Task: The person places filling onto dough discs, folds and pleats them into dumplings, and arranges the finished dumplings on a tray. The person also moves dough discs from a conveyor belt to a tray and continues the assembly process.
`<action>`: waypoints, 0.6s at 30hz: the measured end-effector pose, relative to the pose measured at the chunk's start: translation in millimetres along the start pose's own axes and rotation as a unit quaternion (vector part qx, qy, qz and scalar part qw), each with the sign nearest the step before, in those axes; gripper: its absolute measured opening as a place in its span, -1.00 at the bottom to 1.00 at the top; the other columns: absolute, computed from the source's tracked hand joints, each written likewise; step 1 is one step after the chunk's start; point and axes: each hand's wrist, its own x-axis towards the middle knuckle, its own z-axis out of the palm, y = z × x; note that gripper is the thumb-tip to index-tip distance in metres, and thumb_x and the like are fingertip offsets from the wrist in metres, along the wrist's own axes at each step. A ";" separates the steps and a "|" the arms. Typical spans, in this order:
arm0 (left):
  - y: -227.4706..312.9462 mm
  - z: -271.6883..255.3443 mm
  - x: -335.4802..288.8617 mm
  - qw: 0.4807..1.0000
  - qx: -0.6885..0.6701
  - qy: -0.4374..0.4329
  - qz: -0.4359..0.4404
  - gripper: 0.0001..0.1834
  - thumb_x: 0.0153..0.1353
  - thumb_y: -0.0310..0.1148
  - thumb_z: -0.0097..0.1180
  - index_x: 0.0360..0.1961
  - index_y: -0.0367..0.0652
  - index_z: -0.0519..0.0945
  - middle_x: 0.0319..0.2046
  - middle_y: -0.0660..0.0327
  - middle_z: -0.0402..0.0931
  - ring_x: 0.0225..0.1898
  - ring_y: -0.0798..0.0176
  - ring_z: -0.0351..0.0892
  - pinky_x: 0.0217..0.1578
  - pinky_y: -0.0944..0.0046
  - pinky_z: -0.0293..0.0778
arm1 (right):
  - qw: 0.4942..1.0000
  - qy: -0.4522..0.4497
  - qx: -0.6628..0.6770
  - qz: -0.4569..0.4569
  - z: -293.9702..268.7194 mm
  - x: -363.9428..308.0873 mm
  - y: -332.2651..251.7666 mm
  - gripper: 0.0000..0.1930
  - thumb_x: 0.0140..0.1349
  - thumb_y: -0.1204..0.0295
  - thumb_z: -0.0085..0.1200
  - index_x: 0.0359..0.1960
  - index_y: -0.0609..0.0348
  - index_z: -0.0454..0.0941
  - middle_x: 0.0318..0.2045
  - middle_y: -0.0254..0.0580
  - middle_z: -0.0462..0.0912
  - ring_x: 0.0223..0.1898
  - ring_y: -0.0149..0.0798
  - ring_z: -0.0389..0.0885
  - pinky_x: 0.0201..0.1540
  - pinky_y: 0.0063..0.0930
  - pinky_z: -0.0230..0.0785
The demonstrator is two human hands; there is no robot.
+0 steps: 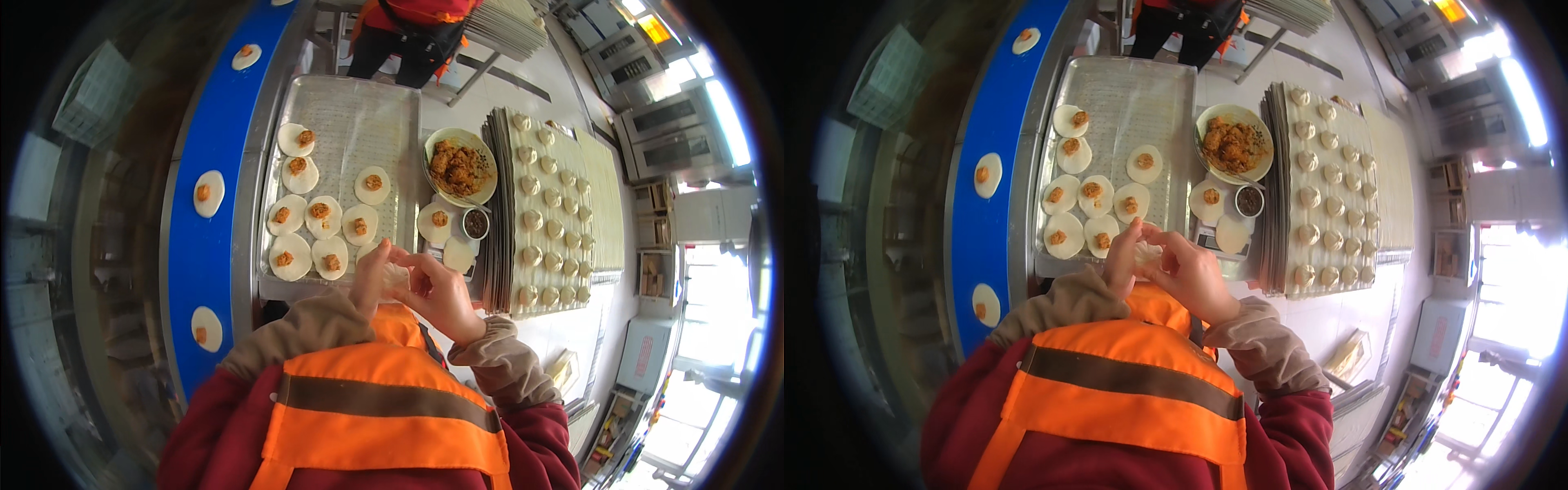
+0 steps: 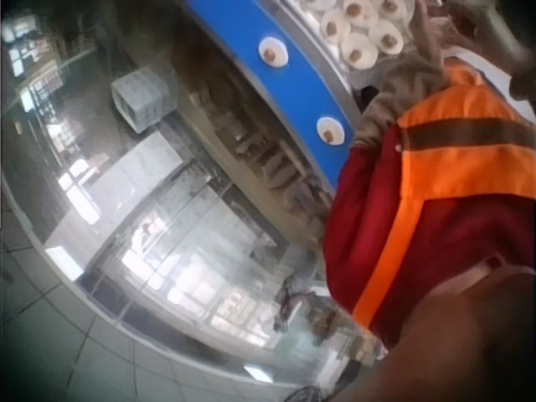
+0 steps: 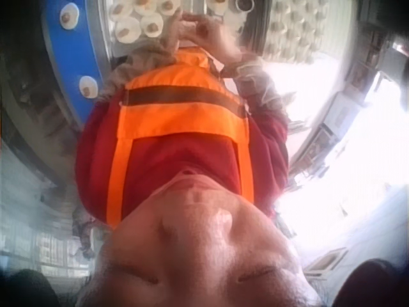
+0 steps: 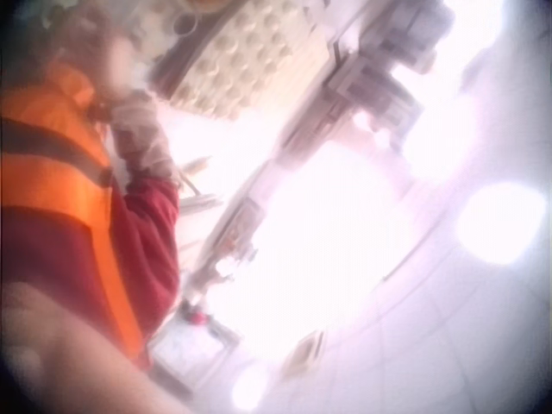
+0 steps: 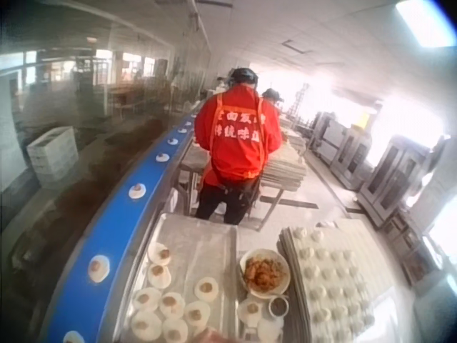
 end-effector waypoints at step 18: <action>-68.4 29.5 68.3 0.981 -0.084 0.094 -0.148 -0.37 0.28 0.22 -0.28 -0.52 -0.13 0.52 -0.53 0.13 0.56 -0.51 0.13 0.59 -0.56 0.21 0.51 | 0.947 0.149 -0.235 0.161 -68.9 27.5 219.1 -0.85 -0.01 0.40 0.18 -0.36 0.05 0.64 -0.37 -0.20 0.59 -0.28 -0.15 0.56 -0.28 -0.27 0.44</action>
